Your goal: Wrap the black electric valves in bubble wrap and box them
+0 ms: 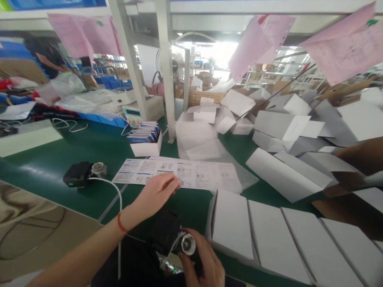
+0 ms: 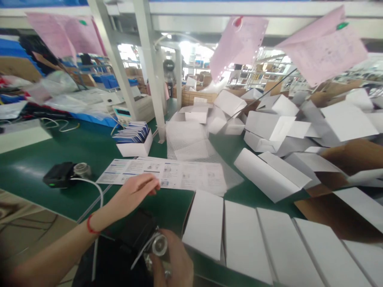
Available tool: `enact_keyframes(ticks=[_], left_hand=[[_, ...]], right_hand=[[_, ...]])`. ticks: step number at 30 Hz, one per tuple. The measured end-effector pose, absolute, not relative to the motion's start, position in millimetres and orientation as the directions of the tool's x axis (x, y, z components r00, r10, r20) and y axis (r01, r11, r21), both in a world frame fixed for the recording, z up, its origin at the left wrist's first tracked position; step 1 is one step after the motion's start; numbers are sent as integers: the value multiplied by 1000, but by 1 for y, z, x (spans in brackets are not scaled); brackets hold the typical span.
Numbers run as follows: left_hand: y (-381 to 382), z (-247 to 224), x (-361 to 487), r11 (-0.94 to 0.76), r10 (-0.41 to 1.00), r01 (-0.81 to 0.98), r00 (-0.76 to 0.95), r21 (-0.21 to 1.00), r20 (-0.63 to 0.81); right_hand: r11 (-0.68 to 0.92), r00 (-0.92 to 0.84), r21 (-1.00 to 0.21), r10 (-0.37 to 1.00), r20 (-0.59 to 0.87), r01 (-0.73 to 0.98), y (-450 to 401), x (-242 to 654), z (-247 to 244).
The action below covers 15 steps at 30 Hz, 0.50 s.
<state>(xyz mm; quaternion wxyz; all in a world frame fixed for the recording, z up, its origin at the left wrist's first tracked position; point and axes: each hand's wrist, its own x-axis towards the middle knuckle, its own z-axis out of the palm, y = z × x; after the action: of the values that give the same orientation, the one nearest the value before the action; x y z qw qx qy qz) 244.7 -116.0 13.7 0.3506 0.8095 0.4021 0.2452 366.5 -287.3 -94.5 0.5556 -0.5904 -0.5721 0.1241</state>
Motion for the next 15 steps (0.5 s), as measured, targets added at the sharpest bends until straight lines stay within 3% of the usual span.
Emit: enact_keyframes(ticks=[4,9,15], left_hand=[[-75,3,316,-647,596,356,787,674,156],[-53,-23,388,-809,342,282,939,516,24],[-41,-26,381,-878,388,372,922,301,-9]], right_hand=[[240,376,-818,796,474,523,-283,358,-100],[231,416,-814,766,489,533,-280,353,-103],[233,449,-818,740,500,526,-278,352,-99]])
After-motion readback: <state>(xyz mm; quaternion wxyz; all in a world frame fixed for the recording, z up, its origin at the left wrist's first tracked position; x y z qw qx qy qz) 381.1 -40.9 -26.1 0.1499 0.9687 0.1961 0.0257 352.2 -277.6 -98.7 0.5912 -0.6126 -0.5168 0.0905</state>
